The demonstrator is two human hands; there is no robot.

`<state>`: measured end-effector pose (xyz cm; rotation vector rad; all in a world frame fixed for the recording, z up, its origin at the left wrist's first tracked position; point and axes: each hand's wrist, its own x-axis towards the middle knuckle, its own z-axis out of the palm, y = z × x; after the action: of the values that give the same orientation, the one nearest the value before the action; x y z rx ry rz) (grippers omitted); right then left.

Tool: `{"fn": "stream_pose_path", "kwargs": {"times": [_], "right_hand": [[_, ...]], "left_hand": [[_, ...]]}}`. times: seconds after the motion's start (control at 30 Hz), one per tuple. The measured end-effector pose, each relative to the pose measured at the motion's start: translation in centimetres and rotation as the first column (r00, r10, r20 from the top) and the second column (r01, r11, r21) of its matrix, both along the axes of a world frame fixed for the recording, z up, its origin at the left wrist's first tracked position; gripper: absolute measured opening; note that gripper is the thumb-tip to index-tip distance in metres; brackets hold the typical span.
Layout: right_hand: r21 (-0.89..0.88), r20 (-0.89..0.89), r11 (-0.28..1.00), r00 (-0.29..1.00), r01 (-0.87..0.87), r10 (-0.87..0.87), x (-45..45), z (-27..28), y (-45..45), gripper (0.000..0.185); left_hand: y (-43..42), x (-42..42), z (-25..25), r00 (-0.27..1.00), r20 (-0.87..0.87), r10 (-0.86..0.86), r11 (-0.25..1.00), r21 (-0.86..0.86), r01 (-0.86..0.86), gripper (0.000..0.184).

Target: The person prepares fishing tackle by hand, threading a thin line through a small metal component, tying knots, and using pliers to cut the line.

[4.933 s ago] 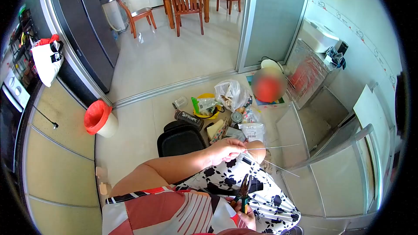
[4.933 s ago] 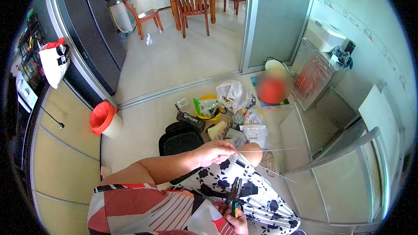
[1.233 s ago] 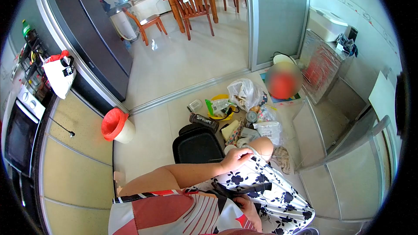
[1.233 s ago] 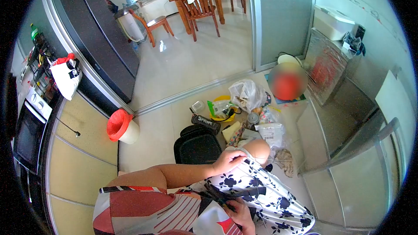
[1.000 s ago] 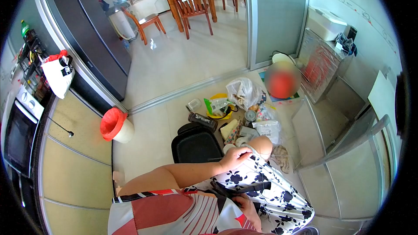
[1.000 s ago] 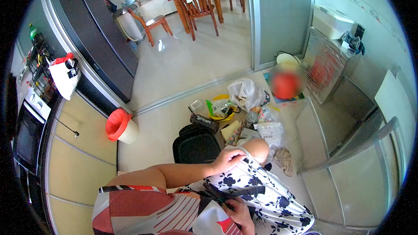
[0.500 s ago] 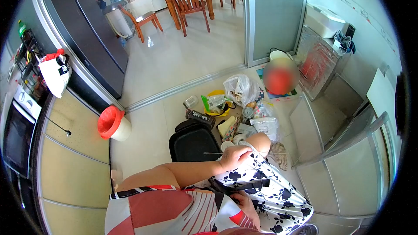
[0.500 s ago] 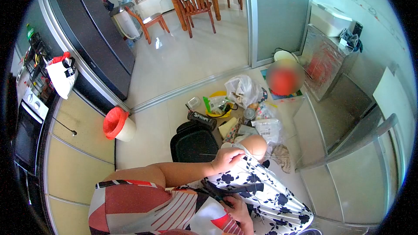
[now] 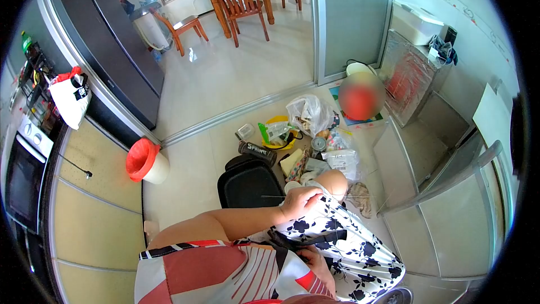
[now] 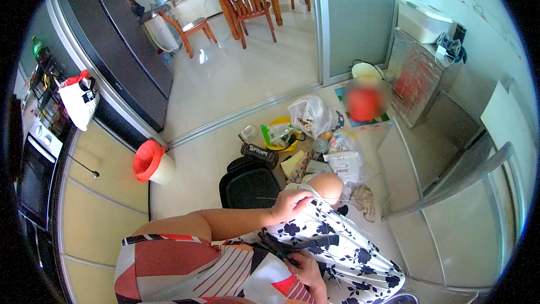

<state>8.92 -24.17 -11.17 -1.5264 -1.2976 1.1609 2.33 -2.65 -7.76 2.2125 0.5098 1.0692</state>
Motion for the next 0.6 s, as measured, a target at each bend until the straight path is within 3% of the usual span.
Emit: {"fn": "stream_pose_path", "kwargs": {"times": [0.6], "right_hand": [[0.002,0.024,1.0,1.0,-0.006,0.006,0.02,0.44,0.17,0.029]], "left_hand": [[0.28,-0.44,-0.37,0.998,-0.001,-0.059,0.997,-0.049,0.059,0.012]]}}
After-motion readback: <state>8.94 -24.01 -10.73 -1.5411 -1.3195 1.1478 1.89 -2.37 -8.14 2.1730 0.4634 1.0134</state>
